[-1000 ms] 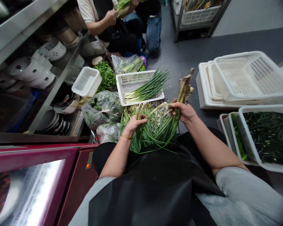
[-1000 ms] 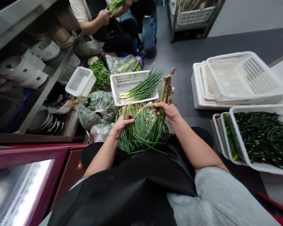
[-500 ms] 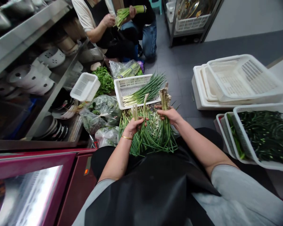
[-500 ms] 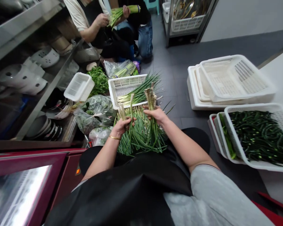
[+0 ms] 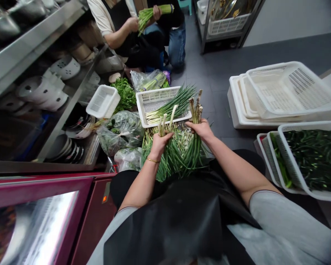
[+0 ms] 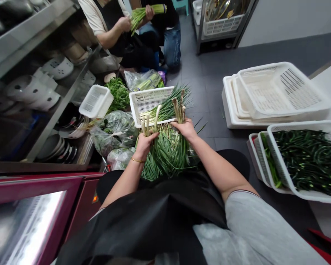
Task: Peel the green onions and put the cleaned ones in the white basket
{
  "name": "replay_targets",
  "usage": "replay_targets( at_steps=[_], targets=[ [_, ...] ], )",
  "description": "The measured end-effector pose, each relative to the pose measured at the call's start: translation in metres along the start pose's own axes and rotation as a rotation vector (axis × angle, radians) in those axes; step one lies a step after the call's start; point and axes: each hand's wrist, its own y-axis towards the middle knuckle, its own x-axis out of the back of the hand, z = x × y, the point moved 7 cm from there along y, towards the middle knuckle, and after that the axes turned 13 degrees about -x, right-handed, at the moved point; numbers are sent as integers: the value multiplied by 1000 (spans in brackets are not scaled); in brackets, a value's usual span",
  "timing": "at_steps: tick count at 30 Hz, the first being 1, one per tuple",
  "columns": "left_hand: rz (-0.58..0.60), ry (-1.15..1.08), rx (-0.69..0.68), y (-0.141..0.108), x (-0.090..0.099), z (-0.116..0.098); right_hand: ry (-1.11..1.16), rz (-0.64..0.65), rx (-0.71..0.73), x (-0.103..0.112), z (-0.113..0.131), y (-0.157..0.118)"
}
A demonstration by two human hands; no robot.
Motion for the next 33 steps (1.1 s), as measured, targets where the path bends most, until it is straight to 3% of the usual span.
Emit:
replay_targets(
  at_steps=[2, 5, 8, 11, 13, 15, 18, 20, 24, 27, 30, 33],
  targets=[
    [-22, 59, -64, 3, 1, -7, 13, 31, -31, -1, -4, -1],
    [80, 68, -106, 0, -12, -10, 40, 186, -44, -21, -7, -13],
    [243, -63, 0, -8, -23, -6, 57, 294, -37, -34, -2, -25],
    [469, -215, 176, -19, -31, -5, 97, 476, -52, -38, 10, -32],
    [570, -242, 224, -23, -34, -8, 99, 572, -46, -38, 19, -33],
    [511, -223, 198, -20, -32, -12, 105, 501, -24, -31, 24, -28],
    [277, -144, 129, -12, -23, -15, 144, 173, -13, -11, 21, -19],
    [210, -75, 114, -12, -21, -15, 93, 90, -18, -7, 14, -20],
    [221, -35, 116, -16, -23, -17, -108, 361, 28, -29, 9, -31],
    [307, -93, 182, -20, -24, -13, -162, 496, 29, -34, 9, -35],
    [364, -103, 200, -20, -24, -9, -248, 517, 30, -35, 9, -33],
    [321, -79, 125, -12, -22, -11, -337, 434, 73, -32, 15, -31]
  ],
)
